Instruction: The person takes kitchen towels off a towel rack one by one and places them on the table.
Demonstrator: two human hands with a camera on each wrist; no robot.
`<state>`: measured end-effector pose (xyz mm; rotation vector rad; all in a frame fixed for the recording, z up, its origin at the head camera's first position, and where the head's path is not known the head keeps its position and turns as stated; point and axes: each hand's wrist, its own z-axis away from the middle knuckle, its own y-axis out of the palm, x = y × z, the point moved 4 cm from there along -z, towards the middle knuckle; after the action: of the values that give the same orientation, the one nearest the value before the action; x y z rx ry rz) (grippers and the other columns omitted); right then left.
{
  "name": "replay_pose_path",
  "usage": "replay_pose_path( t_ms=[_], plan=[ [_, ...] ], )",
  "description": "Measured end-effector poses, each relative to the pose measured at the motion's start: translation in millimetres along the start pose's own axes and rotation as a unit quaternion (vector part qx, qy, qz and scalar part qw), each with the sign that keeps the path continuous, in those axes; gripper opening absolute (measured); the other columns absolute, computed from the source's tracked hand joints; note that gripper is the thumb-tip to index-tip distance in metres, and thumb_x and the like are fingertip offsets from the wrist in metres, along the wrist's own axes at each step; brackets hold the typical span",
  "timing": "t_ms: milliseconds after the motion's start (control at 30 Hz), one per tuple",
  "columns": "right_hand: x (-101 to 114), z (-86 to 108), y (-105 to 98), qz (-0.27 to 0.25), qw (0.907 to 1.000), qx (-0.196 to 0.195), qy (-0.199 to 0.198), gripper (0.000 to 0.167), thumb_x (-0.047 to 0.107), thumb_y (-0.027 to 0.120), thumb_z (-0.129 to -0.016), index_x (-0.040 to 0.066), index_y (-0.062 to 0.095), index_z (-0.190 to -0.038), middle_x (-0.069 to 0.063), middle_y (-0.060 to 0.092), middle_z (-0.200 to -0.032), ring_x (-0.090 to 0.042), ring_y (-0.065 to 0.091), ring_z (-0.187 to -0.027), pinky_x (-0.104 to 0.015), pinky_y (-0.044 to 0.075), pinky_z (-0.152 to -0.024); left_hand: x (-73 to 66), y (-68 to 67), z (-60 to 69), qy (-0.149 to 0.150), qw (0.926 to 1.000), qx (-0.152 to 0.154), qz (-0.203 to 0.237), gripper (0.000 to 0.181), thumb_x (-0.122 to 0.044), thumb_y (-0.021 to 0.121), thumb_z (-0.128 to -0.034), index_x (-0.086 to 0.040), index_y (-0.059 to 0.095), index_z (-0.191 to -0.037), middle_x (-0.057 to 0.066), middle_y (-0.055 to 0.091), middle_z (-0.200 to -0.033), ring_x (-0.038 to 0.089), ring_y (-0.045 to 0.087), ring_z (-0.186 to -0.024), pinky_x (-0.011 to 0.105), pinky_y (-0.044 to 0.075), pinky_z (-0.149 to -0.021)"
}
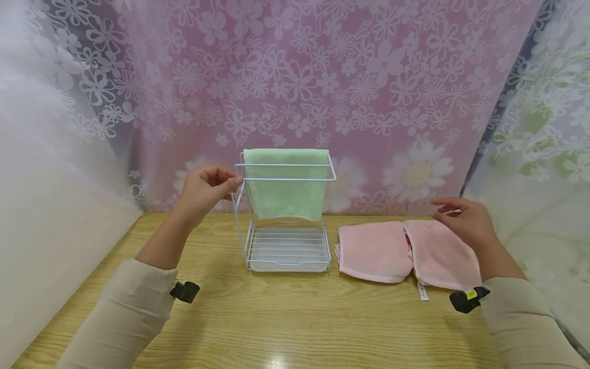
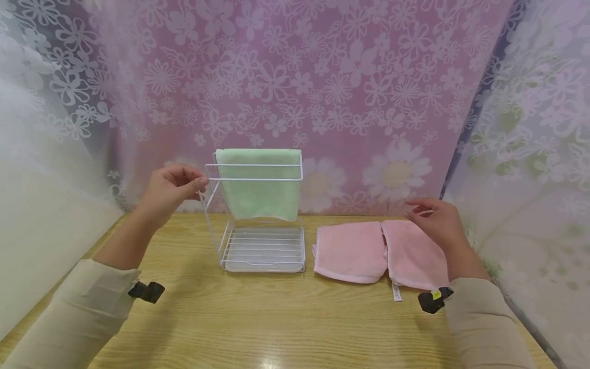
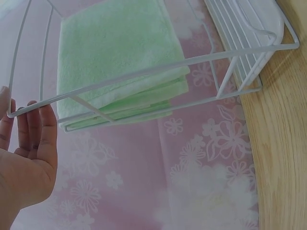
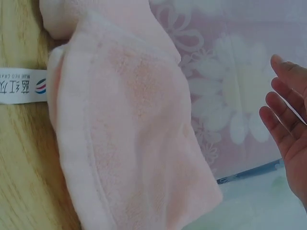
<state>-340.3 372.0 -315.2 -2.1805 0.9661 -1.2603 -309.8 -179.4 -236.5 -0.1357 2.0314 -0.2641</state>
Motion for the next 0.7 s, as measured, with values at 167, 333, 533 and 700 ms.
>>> replay_pose_path(
  t_ms=[167, 333, 533, 700],
  plan=[
    [10.6, -0.7, 2.6, -0.01, 0.9999, 0.005, -0.007, 0.034, 0.015, 0.074, -0.088, 0.0, 0.067, -0.118, -0.013, 0.067, -0.095, 0.006, 0.058, -0.073, -0.011, 0.05, -0.06, 1.0, -0.6, -1.4, -0.012, 0.9998, -0.002, 0.013, 0.02, -0.018, 0.073, -0.09, 0.0, 0.066, -0.089, 0.009, 0.067, -0.081, 0.021, 0.064, -0.073, 0.031, 0.058, -0.068],
    [21.6, -1.7, 5.4, -0.022, 0.9997, 0.004, -0.013, 0.033, 0.017, 0.075, -0.088, 0.002, 0.068, -0.117, -0.009, 0.067, -0.096, 0.006, 0.061, -0.073, -0.013, 0.052, -0.06, 1.8, -0.6, -2.2, -0.024, 0.9994, 0.003, 0.023, 0.019, -0.016, 0.072, -0.0906, 0.001, 0.063, -0.088, 0.002, 0.068, -0.077, 0.021, 0.065, -0.072, 0.032, 0.058, -0.07],
    [33.7, -3.2, 8.2, -0.041, 0.999, 0.008, -0.013, 0.034, 0.022, 0.076, -0.087, 0.006, 0.07, -0.117, 0.012, 0.064, -0.095, 0.003, 0.063, -0.076, -0.016, 0.053, -0.062, 4.0, 0.4, -5.0, -0.039, 0.9985, 0.018, 0.033, 0.019, -0.015, 0.07, -0.0918, 0.002, 0.062, -0.09, 0.002, 0.068, -0.079, 0.018, 0.067, -0.068, 0.036, 0.059, -0.074],
    [44.7, -2.2, 8.0, -0.053, 0.9982, 0.007, -0.026, 0.034, 0.021, 0.077, -0.087, 0.007, 0.07, -0.117, 0.007, 0.066, -0.097, 0.003, 0.063, -0.077, -0.015, 0.053, -0.063, 4.3, 1.4, -6.6, -0.041, 0.9981, 0.023, 0.04, 0.019, -0.014, 0.07, -0.0922, 0.001, 0.061, -0.087, 0.003, 0.068, -0.078, 0.019, 0.066, -0.067, 0.036, 0.059, -0.072]
  ],
)
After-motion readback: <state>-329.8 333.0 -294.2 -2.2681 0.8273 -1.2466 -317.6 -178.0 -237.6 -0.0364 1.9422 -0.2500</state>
